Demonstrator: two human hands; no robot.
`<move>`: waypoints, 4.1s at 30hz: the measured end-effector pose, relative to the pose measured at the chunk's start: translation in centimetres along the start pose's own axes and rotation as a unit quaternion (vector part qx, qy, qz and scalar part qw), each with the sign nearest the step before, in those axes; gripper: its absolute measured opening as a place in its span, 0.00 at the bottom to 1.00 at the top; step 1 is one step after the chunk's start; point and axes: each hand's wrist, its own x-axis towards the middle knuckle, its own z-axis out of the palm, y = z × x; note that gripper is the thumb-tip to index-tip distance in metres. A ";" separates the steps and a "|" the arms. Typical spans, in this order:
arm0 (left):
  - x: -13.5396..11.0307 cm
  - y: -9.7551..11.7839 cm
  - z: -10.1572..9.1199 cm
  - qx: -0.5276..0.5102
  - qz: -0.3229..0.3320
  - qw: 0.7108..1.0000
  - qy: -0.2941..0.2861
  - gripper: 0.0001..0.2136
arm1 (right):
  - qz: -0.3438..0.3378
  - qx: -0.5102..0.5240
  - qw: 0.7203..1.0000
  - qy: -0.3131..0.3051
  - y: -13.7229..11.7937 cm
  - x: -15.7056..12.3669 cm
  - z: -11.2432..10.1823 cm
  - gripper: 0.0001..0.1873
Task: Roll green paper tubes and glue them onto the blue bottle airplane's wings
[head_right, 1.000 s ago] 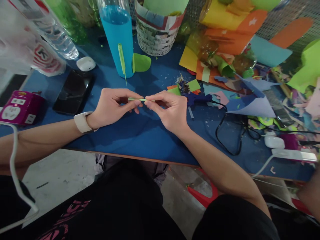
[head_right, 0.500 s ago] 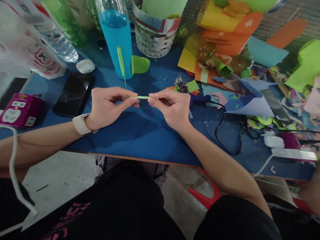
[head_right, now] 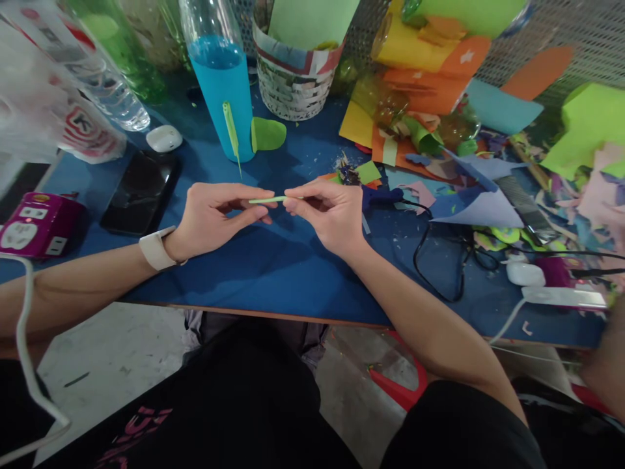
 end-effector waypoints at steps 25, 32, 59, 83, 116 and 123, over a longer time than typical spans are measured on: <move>0.5 0.0 -0.2 0.002 0.008 1.000 0.014 0.12 | 0.024 -0.006 0.999 -0.026 -0.5 0.1 -0.3 0.23; 0.5 0.1 -0.6 0.039 -0.013 0.998 -0.056 0.12 | 0.021 -0.023 0.999 -0.035 0.0 0.2 -0.5 0.21; 0.7 -0.4 -0.7 0.127 0.047 0.990 -0.029 0.07 | 0.014 -0.056 0.997 -0.045 0.4 0.2 -0.9 0.12; 0.6 -0.1 0.4 -0.130 -0.128 0.983 -0.009 0.23 | -0.120 -0.244 0.946 -0.177 0.7 0.1 -1.6 0.04; 0.5 1.9 1.1 -0.153 -0.152 0.969 -0.120 0.29 | -0.269 -0.254 0.929 -0.036 0.0 -0.7 -0.2 0.03; 0.2 1.9 1.3 -0.207 -0.219 0.946 -0.124 0.29 | -0.213 -0.248 0.943 -0.068 0.0 -0.5 0.0 0.09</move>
